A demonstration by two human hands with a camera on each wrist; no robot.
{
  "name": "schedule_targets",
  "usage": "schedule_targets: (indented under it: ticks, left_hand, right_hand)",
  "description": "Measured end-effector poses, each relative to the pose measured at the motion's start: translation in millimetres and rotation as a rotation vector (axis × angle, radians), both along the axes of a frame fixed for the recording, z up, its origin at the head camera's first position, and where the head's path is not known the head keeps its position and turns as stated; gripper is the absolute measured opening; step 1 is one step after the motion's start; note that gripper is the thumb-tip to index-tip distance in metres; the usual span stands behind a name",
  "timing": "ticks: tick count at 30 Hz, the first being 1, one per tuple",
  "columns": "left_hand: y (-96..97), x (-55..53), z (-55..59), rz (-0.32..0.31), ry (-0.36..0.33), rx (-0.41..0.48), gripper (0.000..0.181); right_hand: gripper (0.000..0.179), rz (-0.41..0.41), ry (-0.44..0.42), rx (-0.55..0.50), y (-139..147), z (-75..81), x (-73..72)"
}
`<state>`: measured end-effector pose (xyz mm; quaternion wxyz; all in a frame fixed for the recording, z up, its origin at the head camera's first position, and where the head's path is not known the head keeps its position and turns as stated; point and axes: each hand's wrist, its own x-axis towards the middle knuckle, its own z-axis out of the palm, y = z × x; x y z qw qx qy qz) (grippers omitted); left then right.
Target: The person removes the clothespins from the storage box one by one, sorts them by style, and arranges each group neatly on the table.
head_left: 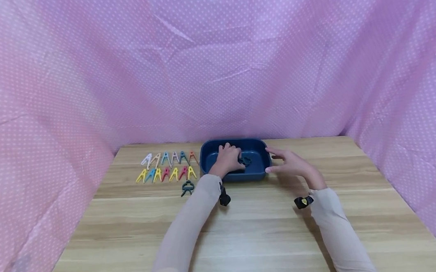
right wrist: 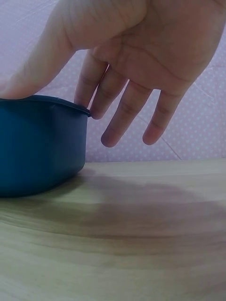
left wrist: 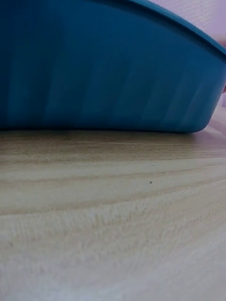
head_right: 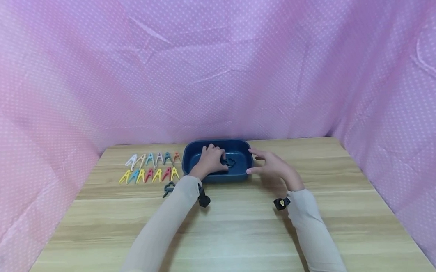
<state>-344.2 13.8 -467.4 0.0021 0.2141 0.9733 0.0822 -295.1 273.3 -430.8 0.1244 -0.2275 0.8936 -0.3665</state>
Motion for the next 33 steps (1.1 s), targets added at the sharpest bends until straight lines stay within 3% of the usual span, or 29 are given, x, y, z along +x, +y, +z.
schedule_targets:
  ticks: [14,20,26,33]
  left_hand:
    - [-20.2,6.2,12.0,0.007,0.127,0.053,0.02]
    - [-35.3,9.2,22.4,-0.009,0.14,0.072,0.023]
    - [-46.6,16.7,41.3,-0.034,0.18,0.101,0.027]
    - [-66.6,30.8,64.8,-0.021,0.262,0.23,0.026]
  right_hand:
    - [0.086,-0.004,0.006,0.01,-3.6,0.8,2.0]
    - [0.087,0.003,0.002,-0.003,-6.0,0.1,0.8]
    - [0.085,0.01,0.021,0.001,-4.7,-0.2,1.3]
    - [0.086,0.012,0.025,0.008,-2.8,0.2,2.6]
